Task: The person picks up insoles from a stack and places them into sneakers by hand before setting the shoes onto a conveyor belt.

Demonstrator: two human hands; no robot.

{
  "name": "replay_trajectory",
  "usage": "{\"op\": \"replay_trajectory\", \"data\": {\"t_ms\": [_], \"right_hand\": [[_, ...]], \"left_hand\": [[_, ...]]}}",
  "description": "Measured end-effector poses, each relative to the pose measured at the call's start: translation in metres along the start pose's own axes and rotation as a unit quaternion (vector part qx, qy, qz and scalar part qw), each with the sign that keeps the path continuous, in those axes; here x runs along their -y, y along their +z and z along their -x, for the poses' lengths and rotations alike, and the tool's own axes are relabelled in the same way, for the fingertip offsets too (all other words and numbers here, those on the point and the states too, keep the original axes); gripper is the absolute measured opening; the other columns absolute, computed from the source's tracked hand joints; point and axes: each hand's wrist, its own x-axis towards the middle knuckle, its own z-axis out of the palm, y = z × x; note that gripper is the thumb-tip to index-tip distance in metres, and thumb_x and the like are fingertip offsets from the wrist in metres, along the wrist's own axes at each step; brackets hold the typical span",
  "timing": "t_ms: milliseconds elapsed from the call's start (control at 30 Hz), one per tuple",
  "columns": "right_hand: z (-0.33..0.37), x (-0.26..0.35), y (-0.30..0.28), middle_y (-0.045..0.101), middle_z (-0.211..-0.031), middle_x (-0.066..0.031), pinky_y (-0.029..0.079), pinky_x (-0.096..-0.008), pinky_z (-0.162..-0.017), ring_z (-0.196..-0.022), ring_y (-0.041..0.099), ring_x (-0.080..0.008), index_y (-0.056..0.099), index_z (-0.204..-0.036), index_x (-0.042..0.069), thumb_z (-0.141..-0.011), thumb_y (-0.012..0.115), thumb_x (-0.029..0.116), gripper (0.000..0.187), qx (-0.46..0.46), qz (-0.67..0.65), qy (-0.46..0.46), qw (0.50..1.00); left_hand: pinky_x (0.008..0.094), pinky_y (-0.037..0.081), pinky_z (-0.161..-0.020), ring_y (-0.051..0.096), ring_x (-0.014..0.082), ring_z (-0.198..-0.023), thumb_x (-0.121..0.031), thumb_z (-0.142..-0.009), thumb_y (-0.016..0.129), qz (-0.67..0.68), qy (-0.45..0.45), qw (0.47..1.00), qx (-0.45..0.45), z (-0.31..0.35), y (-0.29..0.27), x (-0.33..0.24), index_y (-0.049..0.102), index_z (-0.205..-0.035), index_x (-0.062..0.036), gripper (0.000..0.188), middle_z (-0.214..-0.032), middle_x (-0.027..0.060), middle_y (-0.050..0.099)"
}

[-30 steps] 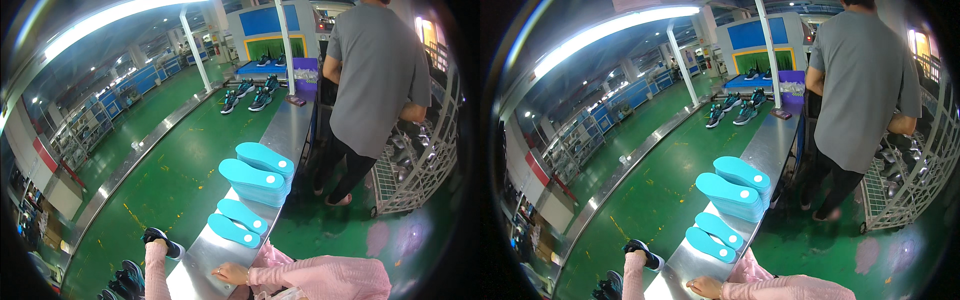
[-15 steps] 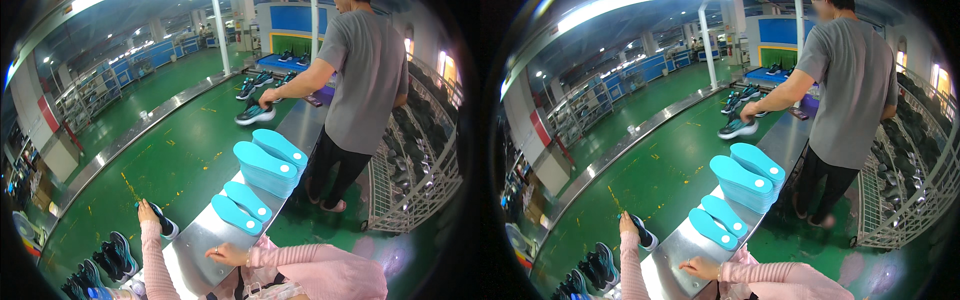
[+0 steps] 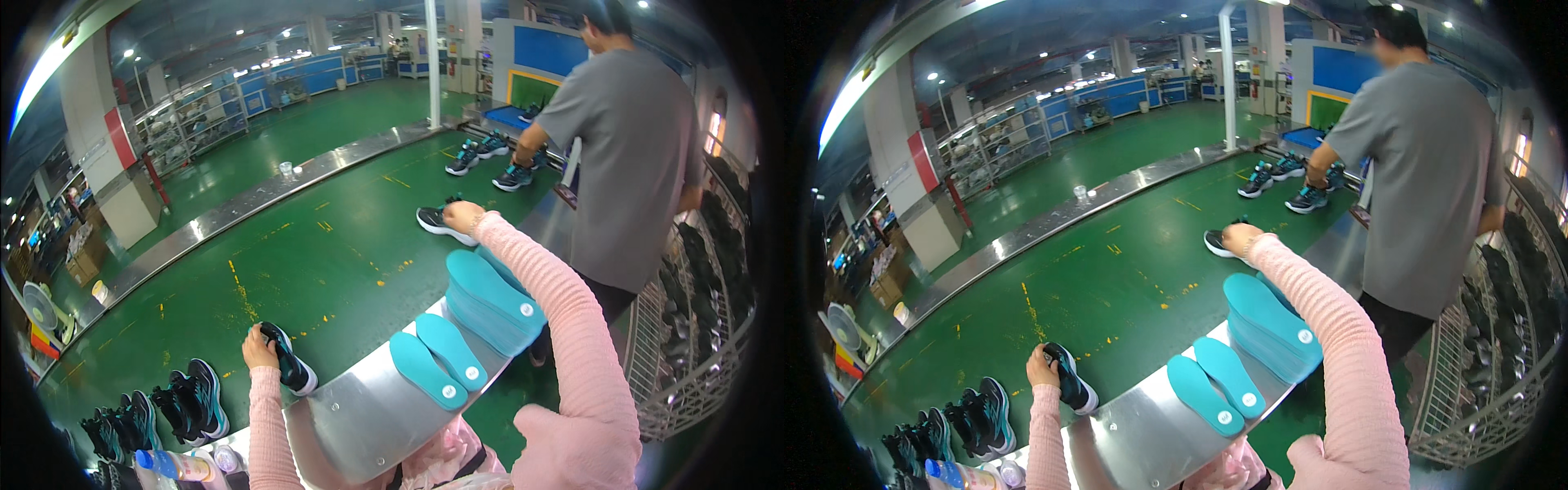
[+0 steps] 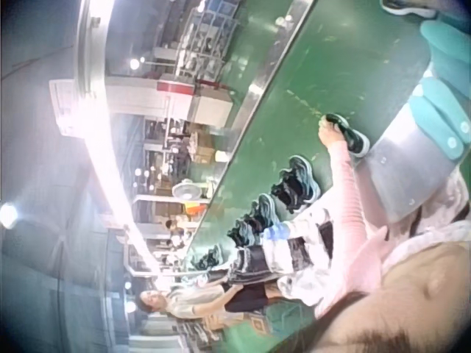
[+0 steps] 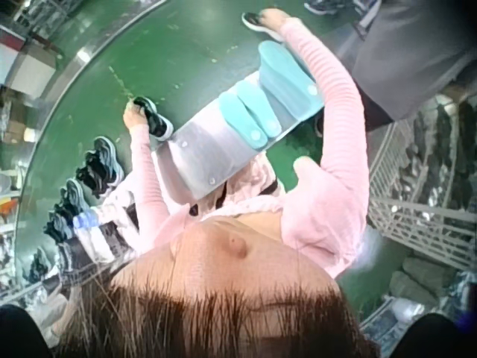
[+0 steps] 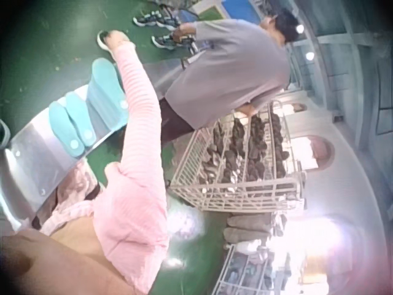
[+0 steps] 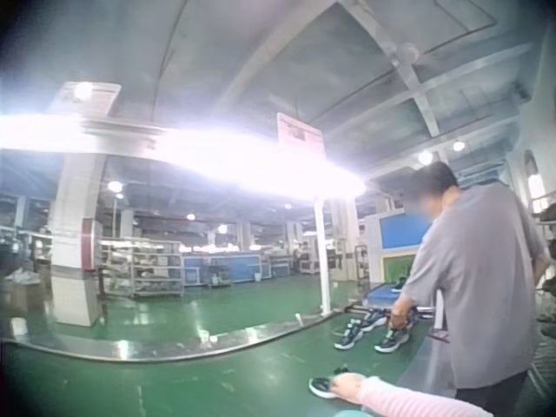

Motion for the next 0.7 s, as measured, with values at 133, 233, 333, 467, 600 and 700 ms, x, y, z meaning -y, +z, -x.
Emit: {"op": "replay_trajectory", "data": {"t_ms": [133,233,333,467,600,700], "right_hand": [[-0.022,-0.04,0.014,0.054,-0.11,-0.0107,0.042,-0.0356,-0.083,-0.099,0.053,-0.0254,0.056,-0.107,0.009,-0.075,0.047,0.032,0.041,0.159,0.134,0.167,0.964],[-0.03,-0.066,0.03,0.054,-0.112,-0.0084,0.041,-0.0358,-0.085,-0.101,0.053,-0.0228,0.053,-0.112,0.011,-0.072,0.049,0.04,0.049,0.238,0.2,0.207,0.928],[-0.033,-0.039,0.021,0.058,-0.104,-0.0073,0.045,-0.0336,-0.078,-0.092,0.057,-0.0217,0.055,-0.109,0.011,-0.071,0.05,0.039,0.047,0.282,0.212,0.192,0.916],[-0.053,-0.029,0.02,0.064,-0.082,-0.0045,0.048,-0.0326,-0.066,-0.074,0.062,-0.0186,0.063,-0.088,0.011,-0.068,0.054,0.032,0.03,0.284,0.149,0.152,0.935],[-0.076,0.046,0.041,0.064,-0.08,-0.0065,0.049,-0.0343,-0.062,-0.072,0.062,-0.019,0.063,-0.086,0.011,-0.074,0.051,0.027,0.024,0.195,0.076,0.081,0.974],[-0.04,0.119,0.056,0.063,-0.07,-0.0066,0.05,-0.031,-0.062,-0.066,0.062,-0.0198,0.064,-0.077,0.007,-0.074,0.051,0.017,0.017,0.12,-0.001,-0.204,0.971]], "left_hand": [[0.0372,0.038,-0.08,0.049,0.0307,-0.093,-0.006,-0.062,0.066,0.013,-0.049,0.999,0.007,0.004,0.0,-0.003,0.046,-0.104,-0.006,0.047,-0.101,0.0128,0.053],[0.0371,0.037,-0.082,0.049,0.0303,-0.095,-0.007,-0.063,0.065,0.021,-0.054,0.998,0.011,0.007,0.013,0.004,0.045,-0.106,-0.0047,0.048,-0.104,0.0135,0.052],[0.0379,0.038,-0.081,0.05,0.0311,-0.092,-0.007,-0.063,0.065,0.013,-0.017,1.0,0.017,0.017,0.033,0.049,0.045,-0.109,-0.004,0.05,-0.101,0.0141,0.053],[0.0394,0.038,-0.078,0.05,0.031,-0.088,-0.006,-0.063,0.064,0.042,-0.011,0.998,0.036,0.014,0.017,0.034,0.047,-0.109,-0.0052,0.05,-0.096,0.0136,0.055],[0.0392,0.04,-0.078,0.051,0.0315,-0.087,-0.009,-0.067,0.061,0.047,-0.04,0.994,0.086,0.005,0.012,0.026,0.05,-0.111,-0.0072,0.046,-0.099,0.0136,0.056],[0.0391,0.042,-0.079,0.052,0.0312,-0.088,-0.007,-0.07,0.057,0.042,-0.085,0.99,0.102,0.0,0.019,0.028,0.053,-0.107,-0.0077,0.037,-0.099,0.0125,0.057]]}}
